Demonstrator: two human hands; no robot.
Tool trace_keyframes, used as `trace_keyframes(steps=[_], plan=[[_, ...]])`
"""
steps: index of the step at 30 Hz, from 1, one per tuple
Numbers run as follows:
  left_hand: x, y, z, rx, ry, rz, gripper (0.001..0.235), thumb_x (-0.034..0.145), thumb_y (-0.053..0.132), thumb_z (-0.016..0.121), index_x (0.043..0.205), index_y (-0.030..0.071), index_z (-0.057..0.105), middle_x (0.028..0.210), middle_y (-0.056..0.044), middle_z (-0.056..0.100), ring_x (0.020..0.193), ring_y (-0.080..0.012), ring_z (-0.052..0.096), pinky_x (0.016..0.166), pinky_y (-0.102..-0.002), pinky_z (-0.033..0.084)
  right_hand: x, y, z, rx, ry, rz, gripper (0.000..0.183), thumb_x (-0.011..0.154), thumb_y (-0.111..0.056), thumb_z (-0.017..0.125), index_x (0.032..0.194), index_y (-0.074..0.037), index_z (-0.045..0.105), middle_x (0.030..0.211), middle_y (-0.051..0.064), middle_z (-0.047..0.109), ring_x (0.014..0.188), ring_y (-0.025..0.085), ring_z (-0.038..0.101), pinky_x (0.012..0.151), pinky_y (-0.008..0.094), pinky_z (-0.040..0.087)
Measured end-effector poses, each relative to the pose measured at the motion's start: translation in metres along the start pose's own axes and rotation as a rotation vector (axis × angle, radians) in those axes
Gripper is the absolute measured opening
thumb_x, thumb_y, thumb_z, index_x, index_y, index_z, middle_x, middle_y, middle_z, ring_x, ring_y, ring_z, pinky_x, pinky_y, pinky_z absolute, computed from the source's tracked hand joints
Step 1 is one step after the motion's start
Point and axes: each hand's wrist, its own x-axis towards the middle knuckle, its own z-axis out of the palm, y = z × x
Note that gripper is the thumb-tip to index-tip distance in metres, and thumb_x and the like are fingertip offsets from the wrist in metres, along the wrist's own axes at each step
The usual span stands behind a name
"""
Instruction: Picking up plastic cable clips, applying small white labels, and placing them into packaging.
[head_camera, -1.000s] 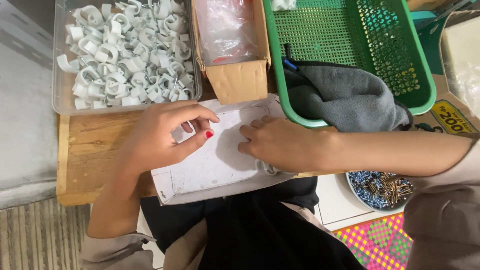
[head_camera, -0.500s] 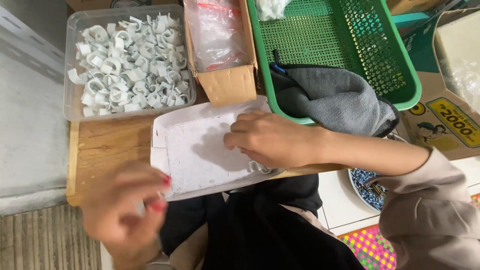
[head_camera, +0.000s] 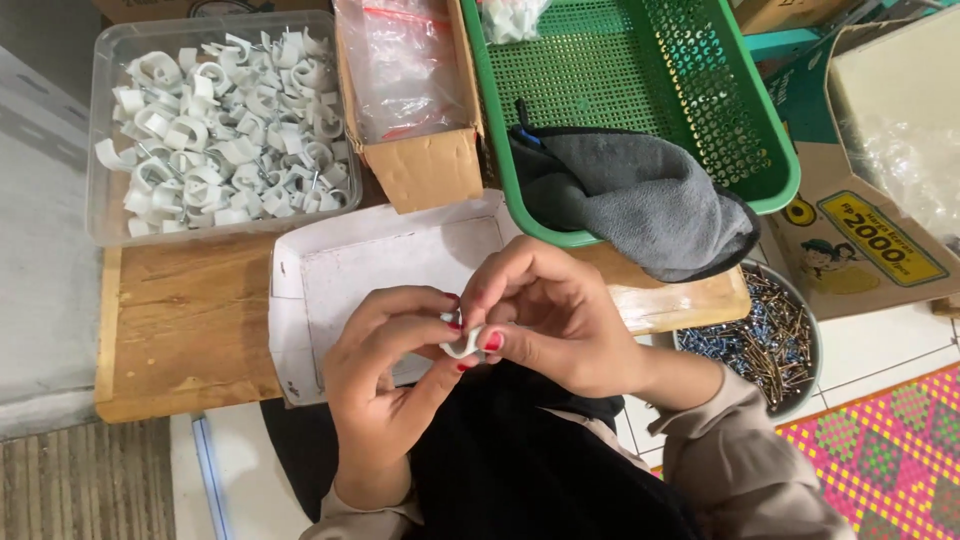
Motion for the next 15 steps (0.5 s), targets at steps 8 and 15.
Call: trace_keyframes(steps=[8, 15], plan=[[0.003, -0.005, 0.002, 0.013, 0.053, 0.019, 0.018, 0.097, 0.016, 0.062, 0.095, -0.001, 0.069, 0.098, -0.020, 0.067, 0.096, -0.0240, 0.071, 0.079, -0.028, 0.066, -0.026, 0.014, -0.012, -1.101, 0.606, -0.547, 0.023, 0.093, -0.014, 0.067, 0.106, 0.001, 0.055, 0.109, 0.021, 0.064, 0.107, 0.034, 0.061, 0.100, 0.043, 0.046], [-0.003, -0.003, -0.001, -0.071, 0.042, -0.042, 0.019, 0.101, 0.023, 0.059, 0.091, 0.009, 0.068, 0.107, -0.011, 0.059, 0.091, -0.0256, 0.071, 0.088, -0.039, 0.066, -0.104, 0.022, -0.094, -1.337, 1.220, -0.253, 0.034, 0.112, -0.024, 0.052, 0.136, -0.001, 0.046, 0.127, 0.017, 0.051, 0.120, 0.032, 0.055, 0.094, 0.044, 0.047]])
